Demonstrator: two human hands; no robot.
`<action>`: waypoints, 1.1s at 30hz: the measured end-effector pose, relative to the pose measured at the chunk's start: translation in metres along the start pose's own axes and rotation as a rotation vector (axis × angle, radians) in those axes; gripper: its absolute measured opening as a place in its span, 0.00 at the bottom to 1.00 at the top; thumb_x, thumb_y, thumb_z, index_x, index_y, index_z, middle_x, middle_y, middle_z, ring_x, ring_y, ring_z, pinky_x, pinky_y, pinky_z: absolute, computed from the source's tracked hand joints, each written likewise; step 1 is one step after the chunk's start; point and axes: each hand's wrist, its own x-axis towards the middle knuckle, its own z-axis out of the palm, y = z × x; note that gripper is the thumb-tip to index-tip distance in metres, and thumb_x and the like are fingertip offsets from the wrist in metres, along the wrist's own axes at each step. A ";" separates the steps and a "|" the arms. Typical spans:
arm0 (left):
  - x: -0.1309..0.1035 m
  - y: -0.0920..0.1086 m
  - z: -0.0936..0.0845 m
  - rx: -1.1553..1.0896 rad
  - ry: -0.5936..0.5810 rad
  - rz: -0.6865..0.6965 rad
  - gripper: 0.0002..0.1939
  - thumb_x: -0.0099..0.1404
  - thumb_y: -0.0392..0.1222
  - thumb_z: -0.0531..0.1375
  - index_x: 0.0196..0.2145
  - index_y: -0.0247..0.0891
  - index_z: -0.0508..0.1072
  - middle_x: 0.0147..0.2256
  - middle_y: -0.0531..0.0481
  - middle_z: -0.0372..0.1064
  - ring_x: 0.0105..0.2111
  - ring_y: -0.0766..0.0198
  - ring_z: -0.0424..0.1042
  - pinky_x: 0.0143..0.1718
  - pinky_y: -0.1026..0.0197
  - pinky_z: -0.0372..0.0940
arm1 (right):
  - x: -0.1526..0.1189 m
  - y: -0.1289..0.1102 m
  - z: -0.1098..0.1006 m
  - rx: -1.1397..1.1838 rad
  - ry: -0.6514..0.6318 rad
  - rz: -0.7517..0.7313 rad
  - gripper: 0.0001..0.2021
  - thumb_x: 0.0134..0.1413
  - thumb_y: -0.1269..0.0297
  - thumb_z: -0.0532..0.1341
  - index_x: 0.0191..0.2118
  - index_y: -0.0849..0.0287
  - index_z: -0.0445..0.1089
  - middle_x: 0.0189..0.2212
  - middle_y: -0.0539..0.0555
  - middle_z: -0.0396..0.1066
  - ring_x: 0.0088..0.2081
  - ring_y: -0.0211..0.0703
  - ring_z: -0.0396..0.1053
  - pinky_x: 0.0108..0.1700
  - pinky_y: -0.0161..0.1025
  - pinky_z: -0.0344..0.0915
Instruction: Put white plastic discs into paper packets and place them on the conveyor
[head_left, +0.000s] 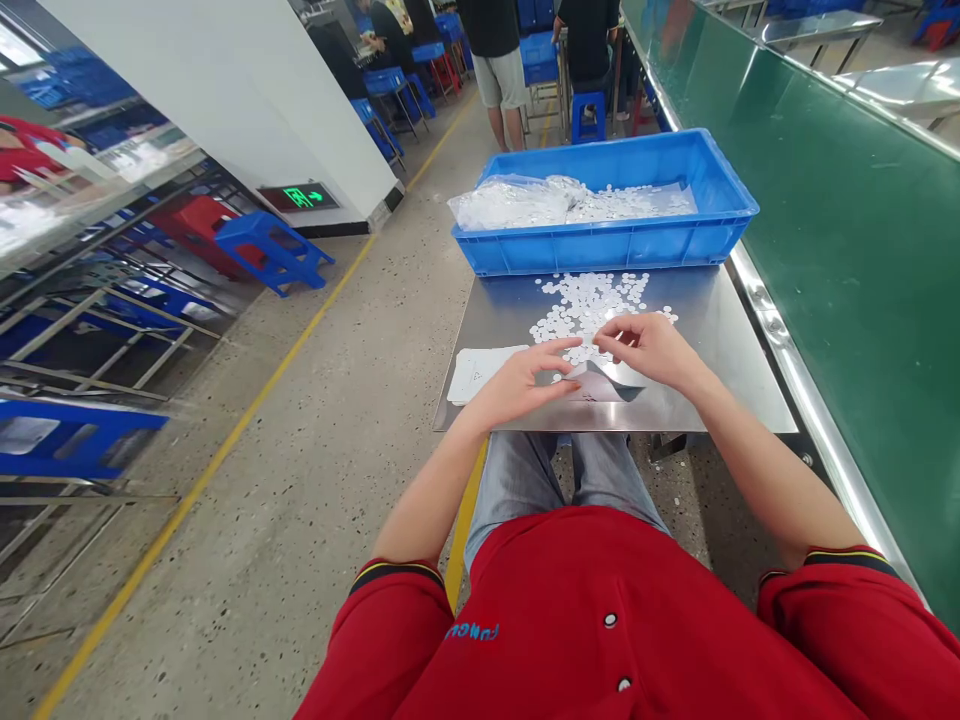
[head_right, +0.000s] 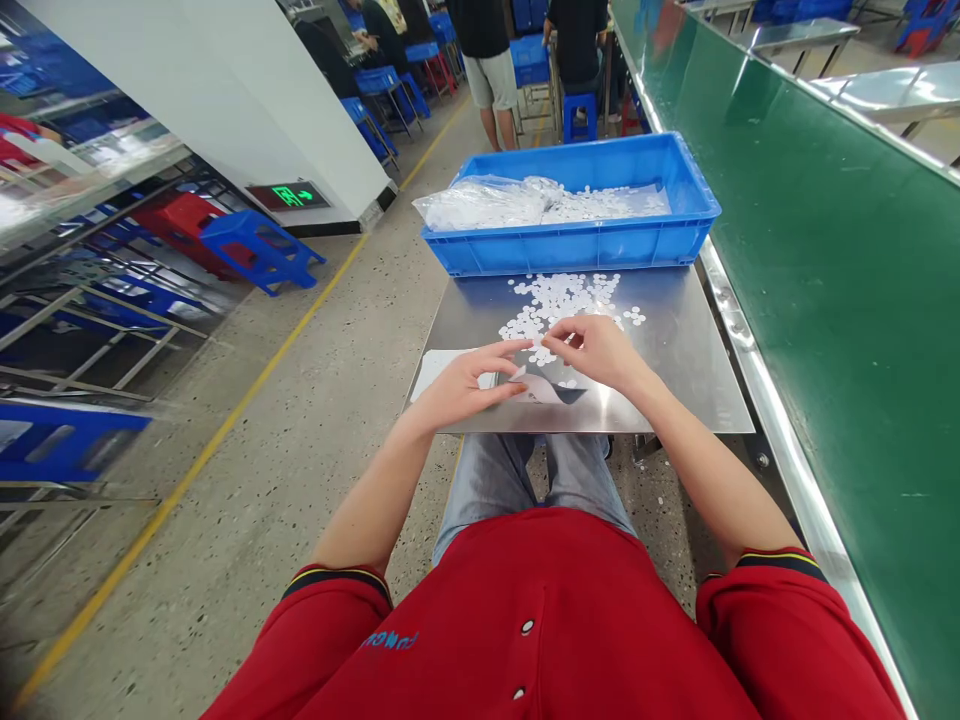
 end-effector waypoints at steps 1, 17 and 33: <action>0.003 0.001 0.003 0.042 -0.036 0.023 0.09 0.66 0.49 0.64 0.32 0.45 0.81 0.60 0.47 0.72 0.61 0.52 0.70 0.65 0.46 0.61 | 0.001 -0.001 0.001 -0.086 -0.045 -0.020 0.10 0.59 0.57 0.62 0.32 0.53 0.79 0.30 0.51 0.79 0.29 0.41 0.72 0.36 0.39 0.65; -0.001 -0.020 0.017 -0.155 0.339 -0.101 0.12 0.60 0.49 0.70 0.28 0.38 0.81 0.33 0.46 0.78 0.34 0.59 0.76 0.37 0.58 0.72 | -0.037 -0.009 -0.019 -0.082 0.305 -0.275 0.13 0.67 0.59 0.60 0.46 0.51 0.83 0.42 0.54 0.80 0.37 0.42 0.75 0.34 0.38 0.68; 0.017 -0.015 0.042 -0.314 0.332 -0.046 0.12 0.58 0.50 0.71 0.34 0.39 0.83 0.39 0.45 0.80 0.40 0.59 0.79 0.44 0.57 0.75 | -0.046 0.005 -0.032 -0.344 0.191 -0.256 0.11 0.61 0.56 0.65 0.45 0.50 0.81 0.43 0.52 0.80 0.29 0.39 0.71 0.32 0.40 0.66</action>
